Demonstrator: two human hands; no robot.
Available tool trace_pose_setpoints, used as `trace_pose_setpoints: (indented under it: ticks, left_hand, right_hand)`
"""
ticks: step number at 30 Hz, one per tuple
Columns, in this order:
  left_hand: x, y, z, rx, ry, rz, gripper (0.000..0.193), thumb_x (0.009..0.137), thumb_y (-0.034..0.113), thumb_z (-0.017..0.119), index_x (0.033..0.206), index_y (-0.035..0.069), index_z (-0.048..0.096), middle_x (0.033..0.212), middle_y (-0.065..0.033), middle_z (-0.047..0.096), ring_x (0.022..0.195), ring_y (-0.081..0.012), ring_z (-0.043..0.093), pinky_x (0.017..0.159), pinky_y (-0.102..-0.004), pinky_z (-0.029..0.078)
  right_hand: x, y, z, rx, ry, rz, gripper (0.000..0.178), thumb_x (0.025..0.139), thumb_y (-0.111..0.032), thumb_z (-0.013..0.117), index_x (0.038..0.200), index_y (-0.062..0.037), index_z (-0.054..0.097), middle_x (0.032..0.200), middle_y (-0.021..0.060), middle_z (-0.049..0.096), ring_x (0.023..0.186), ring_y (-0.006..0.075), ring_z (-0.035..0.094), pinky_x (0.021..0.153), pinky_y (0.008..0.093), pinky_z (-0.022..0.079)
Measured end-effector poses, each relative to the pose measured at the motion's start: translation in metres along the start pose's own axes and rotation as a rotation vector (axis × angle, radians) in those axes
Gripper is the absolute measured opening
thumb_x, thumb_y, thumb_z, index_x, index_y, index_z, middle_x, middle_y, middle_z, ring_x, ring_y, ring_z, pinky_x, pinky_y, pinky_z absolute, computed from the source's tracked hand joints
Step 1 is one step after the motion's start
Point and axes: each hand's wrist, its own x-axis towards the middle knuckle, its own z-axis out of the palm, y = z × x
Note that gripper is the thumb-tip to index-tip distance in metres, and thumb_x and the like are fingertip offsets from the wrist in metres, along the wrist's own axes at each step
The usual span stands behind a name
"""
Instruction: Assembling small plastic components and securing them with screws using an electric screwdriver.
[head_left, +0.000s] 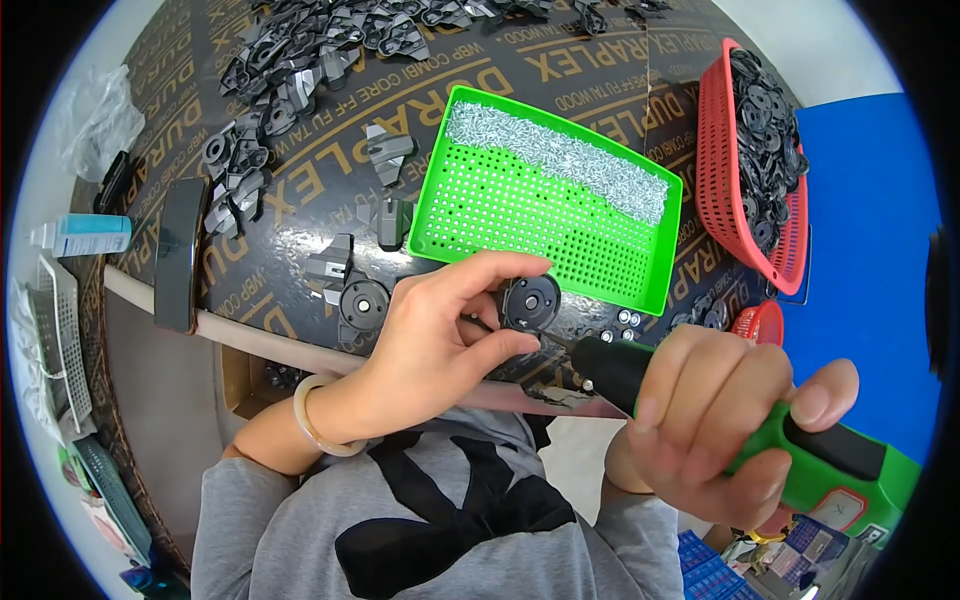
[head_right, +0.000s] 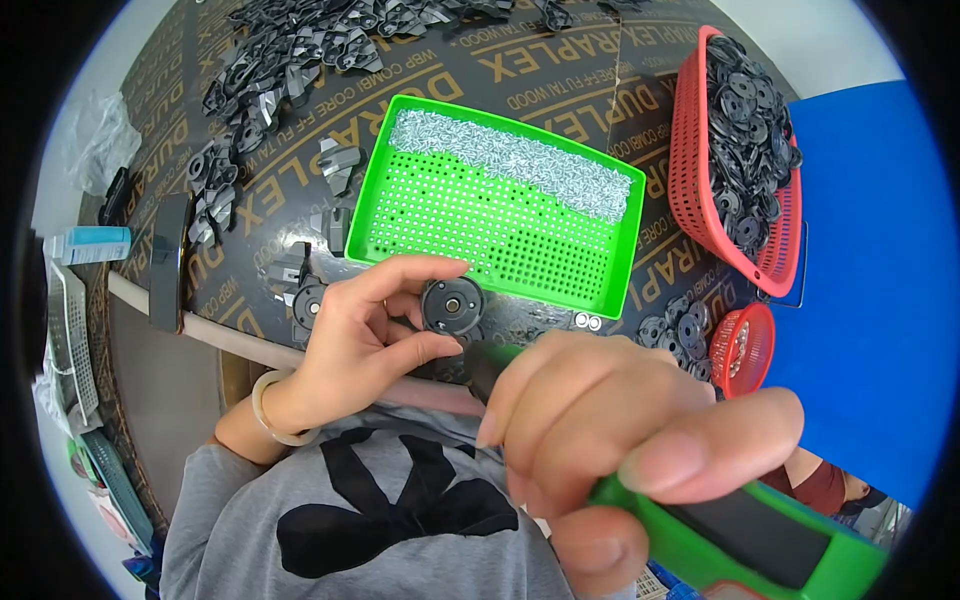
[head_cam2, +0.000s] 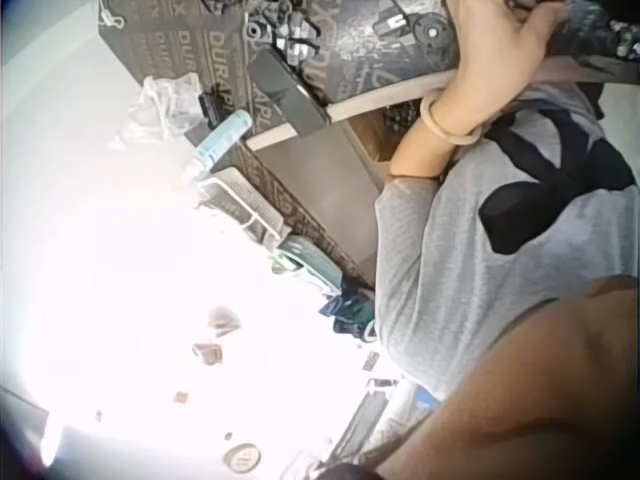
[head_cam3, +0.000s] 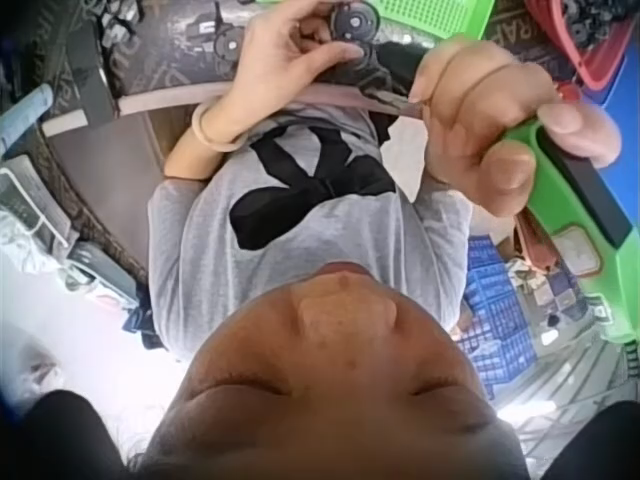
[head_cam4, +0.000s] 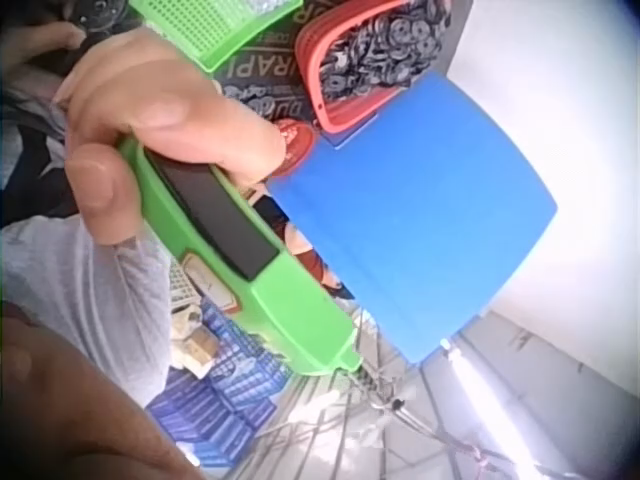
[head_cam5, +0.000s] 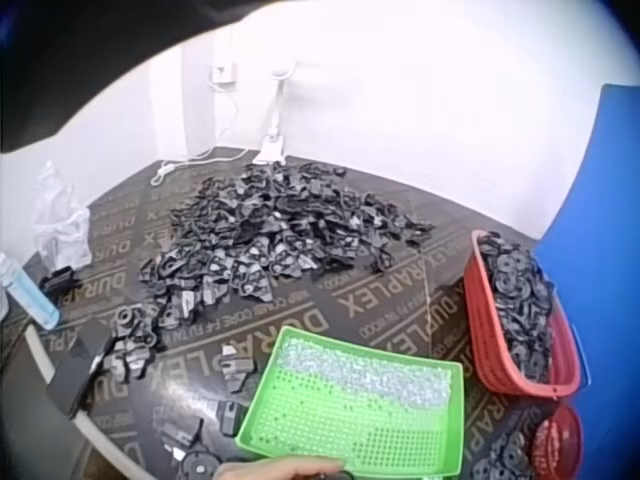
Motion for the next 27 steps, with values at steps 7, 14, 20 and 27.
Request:
trace_pose_setpoints:
  ticks: [7,14,20,27]
  left_hand:
    - [0.0,0.001,0.003,-0.042,0.014,-0.003,0.058,0.075,-0.013,0.073,0.128,0.002,0.057,0.086,0.0014,0.059,0.067,-0.0012,0.05,0.054,-0.0173,0.04]
    - [-0.002,0.0,0.002,-0.068,-0.016,-0.047,0.058,0.075,-0.014,0.071,0.129,0.003,0.058,0.084,0.0018,0.058,0.065,-0.0017,0.047,0.055,-0.0182,0.04]
    - [-0.005,0.005,-0.001,0.04,-0.049,-0.064,0.056,0.076,-0.013,0.07,0.128,0.001,0.058,0.074,0.0028,0.054,0.063,-0.0012,0.047,0.053,-0.0182,0.038]
    - [-0.015,0.011,-0.001,0.015,-0.032,-0.028,0.051,0.077,-0.008,0.072,0.125,0.001,0.06,0.067,0.0015,0.052,0.06,-0.0015,0.05,0.053,-0.0186,0.04]
  right_hand:
    - [-0.001,0.003,-0.001,0.0,-0.009,0.014,0.029,0.095,-0.021,0.06,0.115,-0.0111,0.041,0.067,0.0028,0.053,0.053,0.0122,0.05,0.054,0.0284,0.045]
    - [-0.001,0.003,-0.004,0.024,-0.061,0.034,0.026,0.095,-0.018,0.06,0.111,-0.0094,0.041,0.067,0.0027,0.054,0.053,0.0125,0.051,0.054,0.0293,0.048]
    - [0.0,0.002,-0.005,0.003,-0.11,0.046,0.023,0.094,-0.015,0.059,0.105,-0.0093,0.04,0.066,0.0017,0.053,0.052,0.0117,0.051,0.054,0.0291,0.049]
    - [-0.007,0.003,0.002,0.062,-0.072,0.049,0.028,0.093,-0.018,0.063,0.108,-0.0096,0.041,0.064,0.0008,0.054,0.052,0.011,0.05,0.053,0.0281,0.048]
